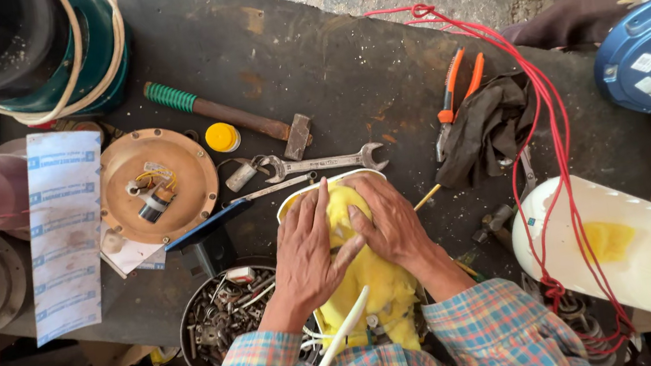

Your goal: The person works on a disassembled electrical component with yellow insulation, manipulating wires and small parts on a cluttered workbench. They use their hands to adjust and connect wires while another person works nearby on a separate blue motor housing.

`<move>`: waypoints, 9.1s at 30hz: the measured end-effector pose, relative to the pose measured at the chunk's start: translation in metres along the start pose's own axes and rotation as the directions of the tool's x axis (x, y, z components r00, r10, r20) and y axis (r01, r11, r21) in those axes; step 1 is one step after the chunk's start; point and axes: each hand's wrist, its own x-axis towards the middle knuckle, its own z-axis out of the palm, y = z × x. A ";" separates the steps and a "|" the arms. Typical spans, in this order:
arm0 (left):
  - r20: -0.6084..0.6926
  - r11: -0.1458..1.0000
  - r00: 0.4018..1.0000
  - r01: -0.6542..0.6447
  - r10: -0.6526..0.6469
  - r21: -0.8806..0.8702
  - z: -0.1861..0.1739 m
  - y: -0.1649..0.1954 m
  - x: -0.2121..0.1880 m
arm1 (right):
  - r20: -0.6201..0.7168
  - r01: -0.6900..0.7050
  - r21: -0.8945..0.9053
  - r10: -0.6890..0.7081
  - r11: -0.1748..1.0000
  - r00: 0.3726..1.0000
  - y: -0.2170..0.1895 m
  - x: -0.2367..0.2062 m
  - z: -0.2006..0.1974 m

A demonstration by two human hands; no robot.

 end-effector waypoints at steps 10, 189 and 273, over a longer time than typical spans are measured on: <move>0.093 0.998 0.995 0.036 -0.041 0.056 0.019 -0.015 -0.004 | -0.023 -0.145 -0.197 0.144 0.969 0.989 0.010 -0.015 0.015; 0.178 0.951 0.979 -0.148 0.101 0.270 0.047 -0.010 -0.297 | -0.555 -0.210 -0.239 0.044 0.948 0.831 -0.096 -0.362 0.186; 0.364 0.953 0.888 -0.304 0.281 0.005 0.069 -0.038 -0.290 | -0.528 -0.175 -0.247 0.019 0.953 0.849 -0.066 -0.351 0.181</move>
